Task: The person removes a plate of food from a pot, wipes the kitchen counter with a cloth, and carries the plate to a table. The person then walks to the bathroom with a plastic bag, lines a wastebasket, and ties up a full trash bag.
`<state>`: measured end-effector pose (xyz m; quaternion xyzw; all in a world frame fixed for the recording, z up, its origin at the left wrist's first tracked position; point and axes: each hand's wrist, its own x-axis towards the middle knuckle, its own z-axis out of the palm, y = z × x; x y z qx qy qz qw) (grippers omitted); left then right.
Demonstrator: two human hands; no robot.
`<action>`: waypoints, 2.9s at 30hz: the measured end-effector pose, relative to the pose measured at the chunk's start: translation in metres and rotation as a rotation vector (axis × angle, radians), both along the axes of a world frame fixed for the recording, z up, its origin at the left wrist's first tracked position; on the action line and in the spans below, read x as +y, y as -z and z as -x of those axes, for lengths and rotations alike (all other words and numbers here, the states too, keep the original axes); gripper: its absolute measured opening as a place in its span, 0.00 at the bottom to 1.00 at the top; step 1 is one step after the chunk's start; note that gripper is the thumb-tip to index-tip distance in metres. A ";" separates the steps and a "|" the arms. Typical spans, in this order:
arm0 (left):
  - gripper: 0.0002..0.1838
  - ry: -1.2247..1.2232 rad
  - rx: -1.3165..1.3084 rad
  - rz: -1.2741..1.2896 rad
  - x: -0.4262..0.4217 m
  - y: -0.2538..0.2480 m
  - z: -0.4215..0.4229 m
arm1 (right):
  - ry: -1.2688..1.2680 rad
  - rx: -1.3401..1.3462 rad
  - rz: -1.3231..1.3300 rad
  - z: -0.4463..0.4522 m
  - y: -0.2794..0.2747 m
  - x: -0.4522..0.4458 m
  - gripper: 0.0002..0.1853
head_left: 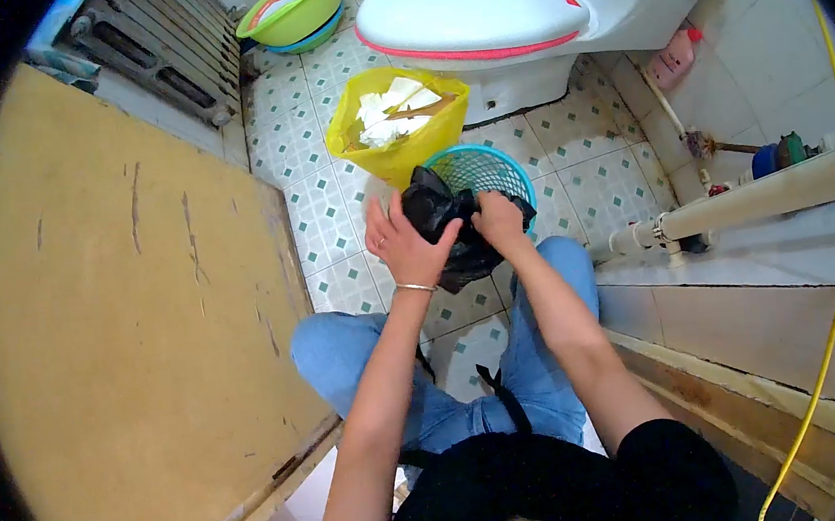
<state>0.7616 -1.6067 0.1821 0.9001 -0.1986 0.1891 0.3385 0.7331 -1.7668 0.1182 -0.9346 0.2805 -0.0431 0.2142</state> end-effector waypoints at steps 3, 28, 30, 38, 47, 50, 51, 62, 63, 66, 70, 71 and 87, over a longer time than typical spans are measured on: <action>0.28 0.064 0.186 -0.203 -0.003 0.011 -0.019 | 0.086 -0.223 -0.176 0.015 -0.001 -0.015 0.15; 0.12 0.011 1.002 0.974 -0.037 0.110 -0.133 | 0.438 -0.808 -1.441 0.005 0.020 -0.117 0.14; 0.12 0.051 1.171 1.219 -0.033 0.121 -0.145 | 0.522 -0.956 -1.844 0.012 -0.005 -0.127 0.06; 0.20 0.326 1.510 1.531 -0.018 0.135 -0.153 | 0.361 -0.652 -1.747 -0.008 0.015 -0.165 0.11; 0.35 0.124 1.177 1.385 -0.024 0.156 -0.141 | 0.603 -1.069 -1.838 -0.053 0.102 -0.199 0.15; 0.34 0.128 1.140 1.284 -0.025 0.167 -0.139 | 0.667 -0.937 -1.675 -0.049 0.085 -0.182 0.23; 0.34 0.123 1.139 1.285 -0.024 0.167 -0.138 | 0.659 -0.782 -1.613 -0.044 0.086 -0.180 0.23; 0.32 0.067 1.372 0.988 -0.012 0.168 -0.114 | 0.708 -0.242 -1.208 0.005 0.125 -0.157 0.19; 0.32 0.068 1.372 0.988 -0.013 0.165 -0.113 | 0.646 -0.359 -1.074 0.005 0.121 -0.154 0.17; 0.32 0.074 1.375 1.011 -0.015 0.159 -0.112 | 0.368 -0.653 -0.742 -0.001 0.142 -0.167 0.16; 0.30 0.107 1.420 0.935 -0.009 0.189 -0.105 | 0.268 -0.274 -0.825 0.005 0.133 -0.166 0.17; 0.28 0.061 1.400 1.008 -0.007 0.194 -0.100 | 0.300 -0.109 -0.856 0.009 0.140 -0.169 0.17; 0.15 -0.145 0.688 0.405 -0.021 0.220 -0.002 | 0.358 0.167 -1.072 0.081 0.110 -0.115 0.12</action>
